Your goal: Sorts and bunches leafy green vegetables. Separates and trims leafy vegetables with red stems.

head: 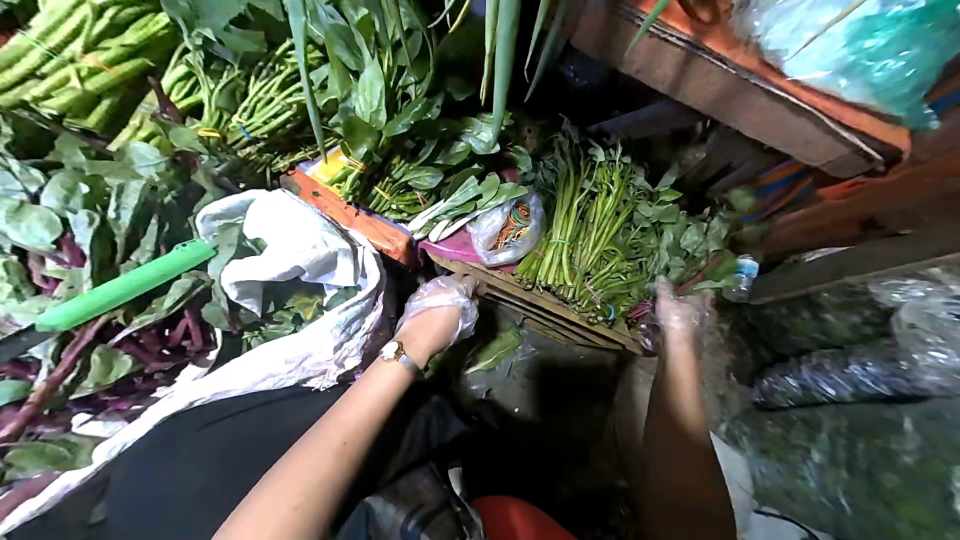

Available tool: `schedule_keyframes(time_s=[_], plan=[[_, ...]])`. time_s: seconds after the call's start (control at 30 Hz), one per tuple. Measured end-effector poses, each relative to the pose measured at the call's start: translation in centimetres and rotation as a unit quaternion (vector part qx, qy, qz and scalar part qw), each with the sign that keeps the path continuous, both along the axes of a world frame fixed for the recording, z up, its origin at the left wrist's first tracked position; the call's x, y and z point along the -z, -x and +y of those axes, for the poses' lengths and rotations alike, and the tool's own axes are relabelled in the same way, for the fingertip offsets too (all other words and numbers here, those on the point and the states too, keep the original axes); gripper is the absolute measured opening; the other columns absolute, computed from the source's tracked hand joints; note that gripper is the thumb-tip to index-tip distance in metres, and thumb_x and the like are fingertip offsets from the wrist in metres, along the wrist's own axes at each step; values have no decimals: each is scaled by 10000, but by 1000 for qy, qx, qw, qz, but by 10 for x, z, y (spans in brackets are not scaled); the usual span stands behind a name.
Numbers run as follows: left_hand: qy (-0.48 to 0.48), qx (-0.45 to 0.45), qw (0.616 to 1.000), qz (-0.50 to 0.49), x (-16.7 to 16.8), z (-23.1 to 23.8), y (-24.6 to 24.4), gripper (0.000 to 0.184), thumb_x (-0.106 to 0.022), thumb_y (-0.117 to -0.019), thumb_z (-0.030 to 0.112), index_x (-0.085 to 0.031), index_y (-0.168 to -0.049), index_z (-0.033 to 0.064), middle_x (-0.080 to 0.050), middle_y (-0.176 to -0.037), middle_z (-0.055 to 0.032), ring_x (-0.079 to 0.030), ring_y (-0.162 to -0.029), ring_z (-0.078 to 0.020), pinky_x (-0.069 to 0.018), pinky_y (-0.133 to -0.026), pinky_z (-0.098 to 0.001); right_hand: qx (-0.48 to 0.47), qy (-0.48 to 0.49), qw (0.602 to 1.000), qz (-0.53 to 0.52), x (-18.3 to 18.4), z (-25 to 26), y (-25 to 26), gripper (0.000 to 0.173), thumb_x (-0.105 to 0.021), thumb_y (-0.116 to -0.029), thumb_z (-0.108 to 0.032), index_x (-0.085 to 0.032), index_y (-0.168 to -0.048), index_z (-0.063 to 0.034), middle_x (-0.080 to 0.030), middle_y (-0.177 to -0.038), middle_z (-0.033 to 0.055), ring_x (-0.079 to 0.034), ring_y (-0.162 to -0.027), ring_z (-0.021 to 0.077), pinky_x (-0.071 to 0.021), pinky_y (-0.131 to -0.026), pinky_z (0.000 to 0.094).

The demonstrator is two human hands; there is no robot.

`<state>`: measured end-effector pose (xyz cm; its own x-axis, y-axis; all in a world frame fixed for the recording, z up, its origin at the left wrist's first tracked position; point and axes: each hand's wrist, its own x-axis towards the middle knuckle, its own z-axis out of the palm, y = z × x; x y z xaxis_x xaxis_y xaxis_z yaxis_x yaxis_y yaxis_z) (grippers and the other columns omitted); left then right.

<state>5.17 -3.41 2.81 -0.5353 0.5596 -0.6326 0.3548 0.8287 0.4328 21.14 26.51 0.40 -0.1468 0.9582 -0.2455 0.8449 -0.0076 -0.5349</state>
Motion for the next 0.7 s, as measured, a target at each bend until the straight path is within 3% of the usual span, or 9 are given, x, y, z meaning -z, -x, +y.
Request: schedule_keyframes(time_s=[0.07,0.1,0.2,0.3,0.4,0.57,0.7], plan=[[9,10,1000,-16,0,-10,1,380,-577,-1019,232,-597,-1392,163,-612,-1375,-155,-562,-1294,-372,-441,-1040,-618,15,-55,993,103,4,-7,-2,848,-710,-973,-235,-196,-1574,72,-392,-1539,325,-429,-1431,392,-355,-1185,475],[16,14,999,-28,-1,-15,2,388,-573,-1024,239,-586,-1405,164,-606,-1388,-159,-554,-1307,-372,-432,-1053,-617,13,-62,988,139,13,-8,-3,867,-715,-966,-195,-162,-1591,39,-375,-1555,311,-431,-1431,375,-370,-1180,457],[52,39,996,-53,12,-34,-2,434,-575,-1026,283,-554,-1438,149,-587,-1403,-181,-532,-1330,-383,-421,-1072,-613,3,-23,995,95,28,-1,-6,738,-693,-992,-260,-309,-1555,23,-511,-1445,309,-528,-1337,399,-416,-1121,527],[51,61,995,-63,29,-53,-3,448,-594,-1017,299,-566,-1423,110,-597,-1391,-193,-539,-1326,-380,-408,-1095,-595,-26,16,999,22,6,4,-10,678,-626,-1025,-379,-413,-1506,49,-496,-1461,322,-472,-1387,422,-352,-1158,558],[41,56,995,-67,35,-61,-3,438,-590,-1018,285,-571,-1415,101,-607,-1379,-187,-551,-1315,-364,-411,-1098,-575,4,19,998,61,1,-2,-17,642,-563,-1054,-408,-446,-1464,72,-533,-1405,320,-547,-1299,393,-427,-1101,522],[38,58,995,-78,26,-62,-3,440,-574,-1029,286,-554,-1435,118,-601,-1393,-174,-547,-1325,-347,-405,-1111,-555,29,-57,994,88,-7,-15,-17,748,-595,-1045,-323,-245,-1562,89,-395,-1545,325,-398,-1459,388,-304,-1214,472],[29,60,995,-70,25,-65,-6,425,-573,-1023,288,-571,-1417,127,-615,-1374,-163,-558,-1311,-342,-421,-1094,-556,58,-163,979,105,-6,-11,-21,611,-617,-1018,-244,-407,-1493,78,-448,-1487,334,-460,-1393,412,-371,-1165,475]])
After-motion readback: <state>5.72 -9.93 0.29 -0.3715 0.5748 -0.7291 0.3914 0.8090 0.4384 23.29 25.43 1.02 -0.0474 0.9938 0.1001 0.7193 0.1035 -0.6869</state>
